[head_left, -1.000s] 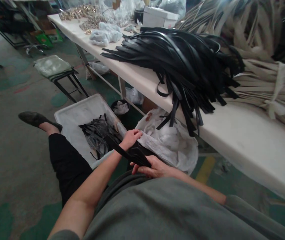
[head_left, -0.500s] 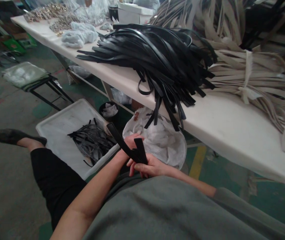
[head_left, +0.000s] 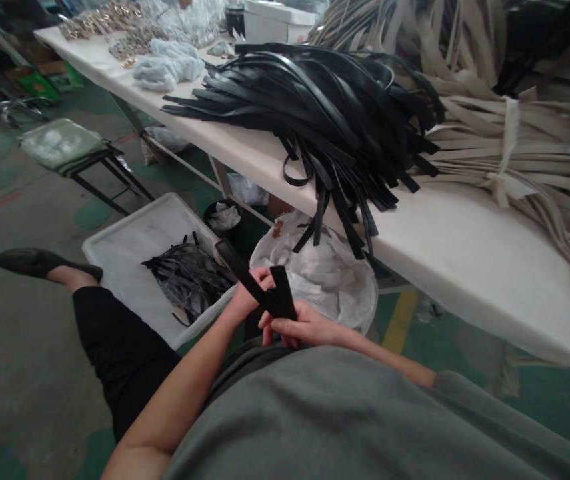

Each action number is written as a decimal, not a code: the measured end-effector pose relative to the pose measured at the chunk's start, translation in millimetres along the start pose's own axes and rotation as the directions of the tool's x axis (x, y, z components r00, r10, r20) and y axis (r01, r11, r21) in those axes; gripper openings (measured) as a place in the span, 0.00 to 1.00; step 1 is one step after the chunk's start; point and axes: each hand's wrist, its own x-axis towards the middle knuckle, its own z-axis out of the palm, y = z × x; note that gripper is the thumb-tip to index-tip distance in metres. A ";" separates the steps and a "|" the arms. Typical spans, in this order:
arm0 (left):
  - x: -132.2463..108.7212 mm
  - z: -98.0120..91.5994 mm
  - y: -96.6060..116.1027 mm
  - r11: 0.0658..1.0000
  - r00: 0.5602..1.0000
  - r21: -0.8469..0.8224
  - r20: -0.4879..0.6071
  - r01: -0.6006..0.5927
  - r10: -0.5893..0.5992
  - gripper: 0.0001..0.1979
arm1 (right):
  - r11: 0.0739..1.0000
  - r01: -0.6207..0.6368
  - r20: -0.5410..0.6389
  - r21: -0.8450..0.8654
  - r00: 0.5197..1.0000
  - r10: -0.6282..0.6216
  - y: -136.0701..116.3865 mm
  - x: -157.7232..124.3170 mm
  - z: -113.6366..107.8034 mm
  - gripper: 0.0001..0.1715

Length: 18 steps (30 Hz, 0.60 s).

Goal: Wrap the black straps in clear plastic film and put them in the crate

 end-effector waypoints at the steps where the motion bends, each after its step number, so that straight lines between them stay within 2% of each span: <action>1: -10.4 -20.6 -1.7 1.000 0.998 -0.017 -0.064 0.018 -0.019 0.11 | 1.000 -0.020 -0.021 0.017 1.000 0.020 -1.6 0.6 0.9 0.22; 4: -48.6 -85.5 -9.6 0.998 0.954 -0.018 -0.293 0.058 -0.060 0.13 | 0.997 -0.049 -0.090 0.053 0.995 0.053 -7.9 6.3 3.9 0.20; 6: -77.3 -122.0 -15.3 0.999 0.887 -0.014 -0.459 0.048 -0.049 0.14 | 0.998 -0.042 -0.135 0.045 0.990 0.048 -13.3 15.2 4.9 0.19; 8: -104.6 -147.5 -18.1 0.999 0.803 -0.048 -0.596 0.009 -0.036 0.14 | 0.999 -0.019 -0.169 0.051 0.985 0.027 -19.5 29.4 5.9 0.18; 10: -127.4 -161.8 -16.0 0.984 0.731 -0.166 -0.679 -0.069 -0.063 0.14 | 0.997 0.011 -0.183 0.076 0.983 0.003 -26.6 47.3 10.0 0.18; 12: -144.4 -167.9 -10.0 0.944 0.683 -0.288 -0.723 -0.163 -0.103 0.14 | 0.995 0.024 -0.148 0.092 0.989 -0.010 -34.5 64.7 20.1 0.17; 15: -160.5 -169.7 -0.2 0.893 0.613 -0.352 -0.782 -0.280 -0.116 0.16 | 0.997 -0.043 0.009 0.068 0.999 0.042 -44.1 82.6 47.1 0.16; 18: -168.6 -166.3 3.8 0.885 0.523 -0.300 -0.849 -0.357 -0.077 0.15 | 0.991 -0.129 0.202 -0.024 0.971 0.131 -44.1 91.0 80.3 0.19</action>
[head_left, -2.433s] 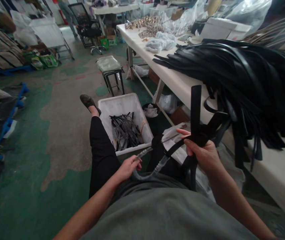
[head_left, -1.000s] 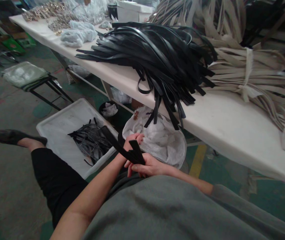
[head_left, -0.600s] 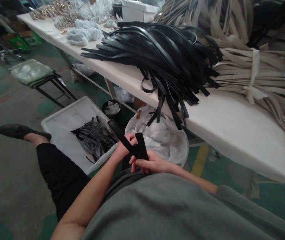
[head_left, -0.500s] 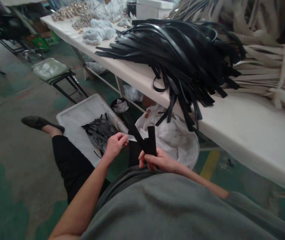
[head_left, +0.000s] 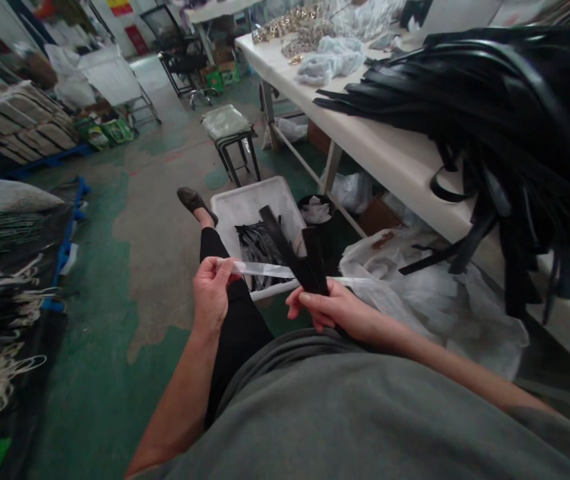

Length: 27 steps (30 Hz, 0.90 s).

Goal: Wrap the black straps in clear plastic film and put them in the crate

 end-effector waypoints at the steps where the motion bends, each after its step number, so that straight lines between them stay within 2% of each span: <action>1: -2.9 0.1 -0.1 1.000 1.000 -0.007 -0.014 -0.023 0.023 0.15 | 1.000 -0.014 0.038 -0.018 0.999 0.014 1.8 4.6 9.4 0.21; 3: -9.7 2.3 -2.0 0.999 0.999 -0.030 -0.001 -0.041 0.041 0.13 | 1.000 -0.016 0.032 -0.026 0.999 0.017 7.4 14.6 24.1 0.23; 6: -21.9 9.9 -6.6 0.996 0.998 -0.084 0.059 -0.002 0.007 0.13 | 1.000 -0.017 -0.160 0.007 0.987 0.018 16.1 30.2 33.9 0.25; 8: -29.6 16.3 -9.9 0.990 0.996 -0.132 0.077 0.049 -0.039 0.13 | 0.998 -0.003 -0.262 0.057 0.965 0.018 20.4 38.8 33.4 0.26; 12: -41.7 26.6 -16.8 0.952 0.984 -0.252 0.067 0.175 -0.163 0.14 | 0.975 0.076 -0.385 0.207 0.923 0.009 23.1 49.0 24.0 0.22; 14: -46.1 28.5 -20.7 0.936 0.974 -0.270 0.073 0.228 -0.216 0.14 | 0.968 0.117 -0.437 0.224 0.899 -0.007 20.4 53.0 17.0 0.22; 16: -48.9 27.7 -25.0 0.939 0.963 -0.218 0.103 0.266 -0.249 0.14 | 0.976 0.153 -0.463 0.158 0.884 -0.064 15.5 57.7 8.7 0.21; 20: -48.5 21.9 -30.9 0.961 0.934 0.007 0.235 0.276 -0.270 0.14 | 0.972 0.192 -0.477 -0.139 0.847 -0.235 6.8 67.7 -8.5 0.16; 23: -43.1 18.7 -28.3 0.953 0.888 0.181 0.355 0.242 -0.292 0.14 | 0.928 0.177 -0.421 -0.328 0.852 -0.312 5.9 71.0 -17.2 0.14; 27: -34.2 18.6 -19.6 0.910 0.831 0.384 0.445 0.158 -0.333 0.09 | 0.822 0.166 -0.348 -0.544 0.847 -0.401 8.5 68.8 -20.6 0.11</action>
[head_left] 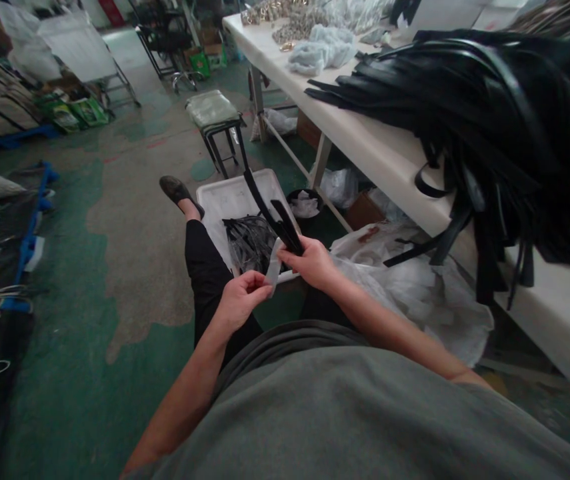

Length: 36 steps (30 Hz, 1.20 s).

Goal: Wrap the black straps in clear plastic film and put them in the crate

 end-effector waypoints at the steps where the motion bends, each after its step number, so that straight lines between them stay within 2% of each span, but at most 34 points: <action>1: 0.8 -0.6 1.3 0.999 0.999 0.036 0.034 0.013 -0.014 0.09 | 0.998 0.031 -0.005 -0.060 1.000 -0.031 0.4 -0.8 -0.1 0.10; 4: 2.4 2.3 -1.5 0.991 0.984 0.112 0.155 0.071 -0.088 0.07 | 0.981 0.056 0.033 -0.186 0.998 -0.051 1.8 -1.1 -0.1 0.08; 7: 9.8 6.1 -11.3 0.982 0.947 0.111 0.265 0.154 -0.179 0.07 | 0.987 -0.021 0.108 -0.162 0.993 0.039 5.7 -0.3 -2.9 0.10; 9: 25.0 -0.9 -12.8 0.969 0.927 -0.015 0.294 0.246 -0.231 0.06 | 0.989 -0.113 0.150 -0.095 0.981 0.127 10.3 -2.6 -8.4 0.17; 10: 36.5 -9.8 -9.4 0.947 0.931 -0.134 0.268 0.292 -0.249 0.06 | 0.985 -0.162 0.167 -0.058 0.971 0.170 13.0 -5.7 -12.2 0.20; 12: 65.5 -39.2 8.2 0.848 0.959 -0.448 0.114 0.283 -0.260 0.07 | 0.970 -0.244 0.183 0.016 0.954 0.237 18.9 -16.3 -20.7 0.25; 14: 96.1 -78.2 37.9 0.697 0.962 -0.714 -0.142 0.062 -0.231 0.10 | 0.951 -0.291 0.194 0.107 0.944 0.267 25.0 -31.7 -28.9 0.25; 16: 120.0 -113.4 70.2 0.559 0.919 -0.798 -0.364 -0.224 -0.150 0.12 | 0.925 -0.319 0.215 0.205 0.937 0.275 30.9 -49.0 -34.9 0.23; 18: 132.6 -130.3 91.8 0.472 0.875 -0.791 -0.478 -0.389 -0.080 0.11 | 0.894 -0.351 0.232 0.277 0.928 0.292 36.5 -64.3 -38.8 0.21; 19: 134.7 -129.2 95.4 0.456 0.870 -0.792 -0.487 -0.406 -0.072 0.10 | 0.880 -0.369 0.230 0.299 0.923 0.309 38.9 -70.3 -40.4 0.20; 21: 132.3 -109.1 86.6 0.471 0.895 -0.820 -0.427 -0.325 -0.127 0.10 | 0.855 -0.422 0.226 0.302 0.903 0.366 41.9 -78.8 -43.5 0.22; 23: 123.7 -74.3 62.3 0.485 0.921 -0.861 -0.301 -0.152 -0.246 0.11 | 0.843 -0.475 0.237 0.252 0.875 0.422 41.6 -83.1 -47.4 0.24; 25: 112.0 -38.8 34.4 0.452 0.914 -0.892 -0.189 -0.007 -0.359 0.12 | 0.852 -0.489 0.246 0.188 0.863 0.441 38.0 -84.9 -51.8 0.26; 28: 95.9 -4.0 8.1 0.364 0.889 -0.928 -0.103 0.075 -0.446 0.12 | 0.894 -0.432 0.258 0.120 0.883 0.392 29.5 -85.8 -56.4 0.24; 31: 87.3 7.9 5.8 0.346 0.889 -0.932 -0.064 0.109 -0.453 0.11 | 0.917 -0.394 0.275 0.067 0.890 0.363 23.9 -87.3 -55.2 0.21; 36: 82.0 13.9 16.8 0.413 0.897 -0.899 -0.058 0.144 -0.439 0.10 | 0.946 -0.321 0.293 0.035 0.909 0.297 27.1 -90.4 -44.8 0.14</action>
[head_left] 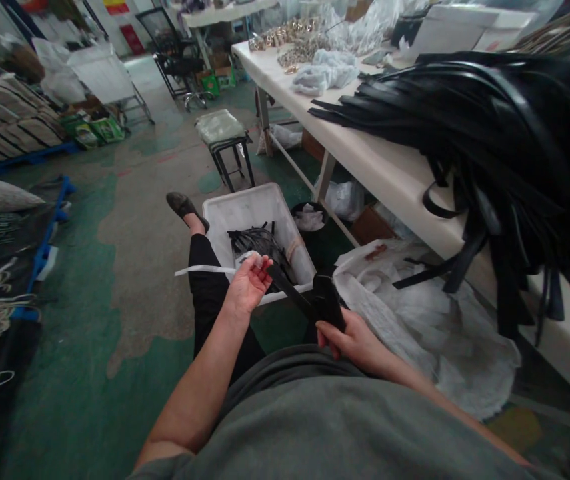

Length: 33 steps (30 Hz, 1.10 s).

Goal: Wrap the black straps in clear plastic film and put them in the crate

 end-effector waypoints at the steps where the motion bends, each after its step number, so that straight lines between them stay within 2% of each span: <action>1: -1.6 1.1 -1.1 1.000 1.000 0.013 -0.001 0.000 0.001 0.10 | 1.000 0.018 -0.001 -0.016 1.000 -0.018 1.2 0.6 1.5 0.13; 9: -4.3 0.5 -7.9 1.000 0.999 0.004 0.039 0.017 -0.017 0.10 | 0.985 0.119 -0.077 -0.123 0.989 -0.129 2.0 0.0 3.3 0.12; 23: -2.7 -1.5 -13.9 0.998 1.000 0.061 0.018 0.002 -0.003 0.04 | 0.961 0.066 -0.066 -0.269 0.994 -0.086 1.6 3.4 6.8 0.10; 27: -2.8 -8.1 -34.0 0.990 0.997 0.140 0.076 -0.020 0.010 0.03 | 0.991 0.020 -0.063 -0.130 0.998 -0.029 -1.1 16.8 8.8 0.12; 31: -3.3 -13.8 -60.6 0.969 0.988 0.248 0.147 0.002 -0.039 0.11 | 0.996 -0.021 -0.026 0.084 0.999 0.024 -4.9 40.3 8.5 0.19; 33: -2.2 -16.7 -64.5 0.952 0.982 0.302 0.188 -0.045 -0.013 0.14 | 0.988 -0.034 0.009 0.150 0.999 0.033 -6.2 41.2 5.7 0.20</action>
